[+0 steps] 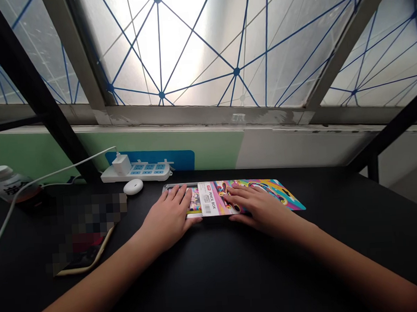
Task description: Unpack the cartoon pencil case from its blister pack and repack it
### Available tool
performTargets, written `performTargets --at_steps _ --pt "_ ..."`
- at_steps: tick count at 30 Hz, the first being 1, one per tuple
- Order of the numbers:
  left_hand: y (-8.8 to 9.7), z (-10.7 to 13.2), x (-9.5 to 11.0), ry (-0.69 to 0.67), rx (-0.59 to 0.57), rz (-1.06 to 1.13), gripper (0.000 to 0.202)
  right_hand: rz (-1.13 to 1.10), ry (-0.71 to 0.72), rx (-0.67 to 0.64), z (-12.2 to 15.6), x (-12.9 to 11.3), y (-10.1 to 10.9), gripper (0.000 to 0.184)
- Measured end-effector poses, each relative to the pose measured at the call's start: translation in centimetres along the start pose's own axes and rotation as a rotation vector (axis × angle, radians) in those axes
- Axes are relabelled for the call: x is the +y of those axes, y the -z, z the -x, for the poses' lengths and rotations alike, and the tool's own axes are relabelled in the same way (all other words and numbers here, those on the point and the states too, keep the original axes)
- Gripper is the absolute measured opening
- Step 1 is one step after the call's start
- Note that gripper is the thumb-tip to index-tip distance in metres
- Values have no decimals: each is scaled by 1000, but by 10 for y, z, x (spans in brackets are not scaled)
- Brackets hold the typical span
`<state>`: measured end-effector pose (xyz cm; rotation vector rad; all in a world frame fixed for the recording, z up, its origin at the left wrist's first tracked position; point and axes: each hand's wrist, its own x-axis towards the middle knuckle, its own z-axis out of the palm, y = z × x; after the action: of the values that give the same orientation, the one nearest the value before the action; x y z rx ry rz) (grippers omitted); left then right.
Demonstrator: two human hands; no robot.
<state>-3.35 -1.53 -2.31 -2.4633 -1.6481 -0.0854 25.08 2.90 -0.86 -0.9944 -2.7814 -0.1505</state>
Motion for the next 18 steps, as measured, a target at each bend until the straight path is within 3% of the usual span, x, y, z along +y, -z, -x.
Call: performTargets --at_steps 5,12,15,18 --pt "5 -1 -5 32 1 59 84 42 -31 9 5 12 6 51" --pt "1 -3 -9 90 79 55 63 97 35 96 -3 2 -16 68" --pt "-3 -5 -6 56 118 58 52 100 51 81 -10 -9 -25 66" --pt "-5 -8 -1 37 86 99 52 93 64 46 -16 -17 -31 54"
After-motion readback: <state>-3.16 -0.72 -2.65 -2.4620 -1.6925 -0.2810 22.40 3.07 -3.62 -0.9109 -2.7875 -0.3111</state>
